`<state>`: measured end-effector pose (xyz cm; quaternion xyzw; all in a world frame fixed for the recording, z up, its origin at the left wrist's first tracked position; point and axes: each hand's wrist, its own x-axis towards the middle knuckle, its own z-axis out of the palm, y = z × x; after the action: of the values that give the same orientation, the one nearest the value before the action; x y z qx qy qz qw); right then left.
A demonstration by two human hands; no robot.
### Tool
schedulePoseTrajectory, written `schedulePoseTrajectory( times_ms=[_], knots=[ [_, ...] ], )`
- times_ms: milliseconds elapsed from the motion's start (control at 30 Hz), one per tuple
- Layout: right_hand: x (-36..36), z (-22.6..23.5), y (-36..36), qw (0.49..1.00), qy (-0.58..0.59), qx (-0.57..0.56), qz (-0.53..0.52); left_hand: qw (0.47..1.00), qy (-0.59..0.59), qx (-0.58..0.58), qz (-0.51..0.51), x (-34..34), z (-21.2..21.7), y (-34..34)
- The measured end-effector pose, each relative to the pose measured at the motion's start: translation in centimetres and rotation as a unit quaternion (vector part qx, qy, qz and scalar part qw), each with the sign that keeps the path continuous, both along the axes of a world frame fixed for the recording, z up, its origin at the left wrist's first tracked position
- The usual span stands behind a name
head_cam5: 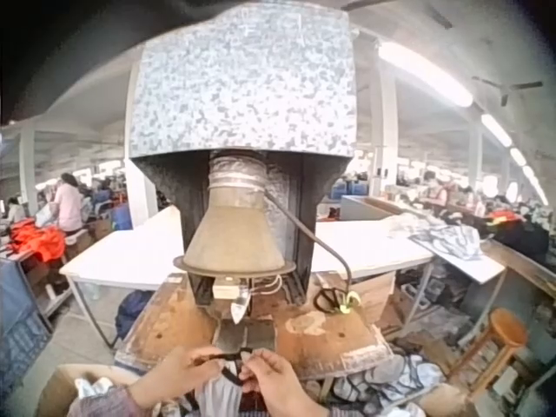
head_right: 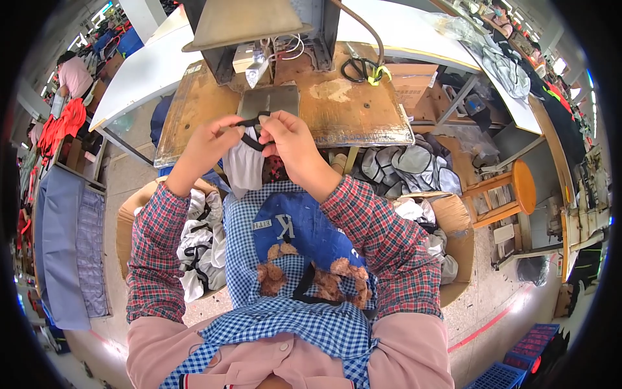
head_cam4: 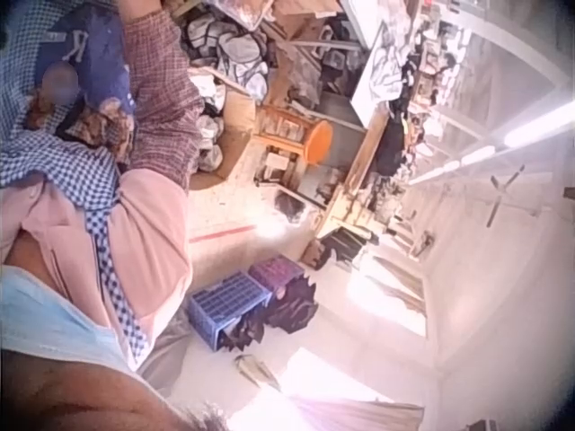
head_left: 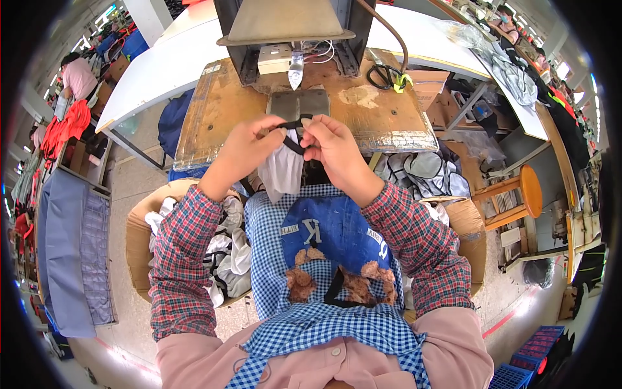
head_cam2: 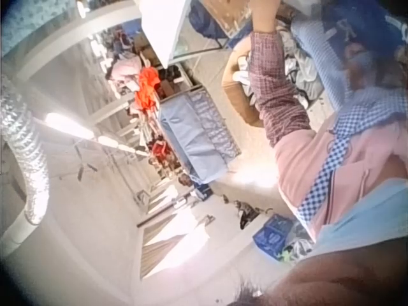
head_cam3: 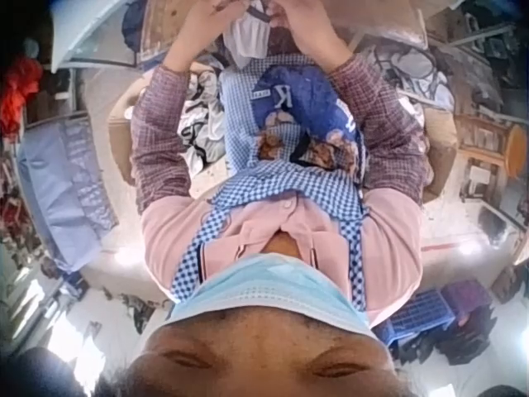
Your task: Assembling face masks by attaching elastic ear straps to the mask fabric using a machine press.
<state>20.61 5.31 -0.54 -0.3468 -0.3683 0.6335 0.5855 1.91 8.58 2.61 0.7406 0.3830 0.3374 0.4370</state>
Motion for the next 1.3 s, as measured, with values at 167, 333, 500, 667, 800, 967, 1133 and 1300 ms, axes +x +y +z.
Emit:
schedulePoseTrajectory(
  times_ms=[167,333,500,667,800,967,1133,1300],
  knots=[
    [0.0,0.4,2.0,1.000,0.024,0.008,-0.012,0.995,-0.036,-0.089,0.017,0.4,0.8,1.9],
    [-0.3,1.0,3.5,0.999,0.026,-0.004,-0.029,0.981,-0.095,-0.163,0.039,0.6,0.7,2.9],
    [-0.2,1.3,4.3,0.999,0.032,-0.016,-0.036,0.981,-0.115,-0.155,0.028,1.3,1.3,3.1],
    [-0.2,1.2,4.9,0.999,0.037,-0.013,-0.033,0.979,-0.123,-0.159,0.020,1.2,1.2,3.4],
    [-0.2,1.5,5.0,0.998,0.037,-0.023,-0.034,0.979,-0.132,-0.157,0.011,1.1,1.1,3.7],
    [-0.2,1.7,5.0,0.998,0.037,-0.031,-0.040,0.975,-0.155,-0.159,-0.003,1.1,1.0,3.8],
    [-0.4,2.0,4.9,0.997,0.042,-0.035,-0.051,0.975,-0.163,-0.154,-0.002,1.2,0.8,3.8],
    [-0.5,2.0,5.1,0.996,0.046,-0.039,-0.061,0.970,-0.179,-0.164,0.005,1.5,0.7,3.6]
  ],
)
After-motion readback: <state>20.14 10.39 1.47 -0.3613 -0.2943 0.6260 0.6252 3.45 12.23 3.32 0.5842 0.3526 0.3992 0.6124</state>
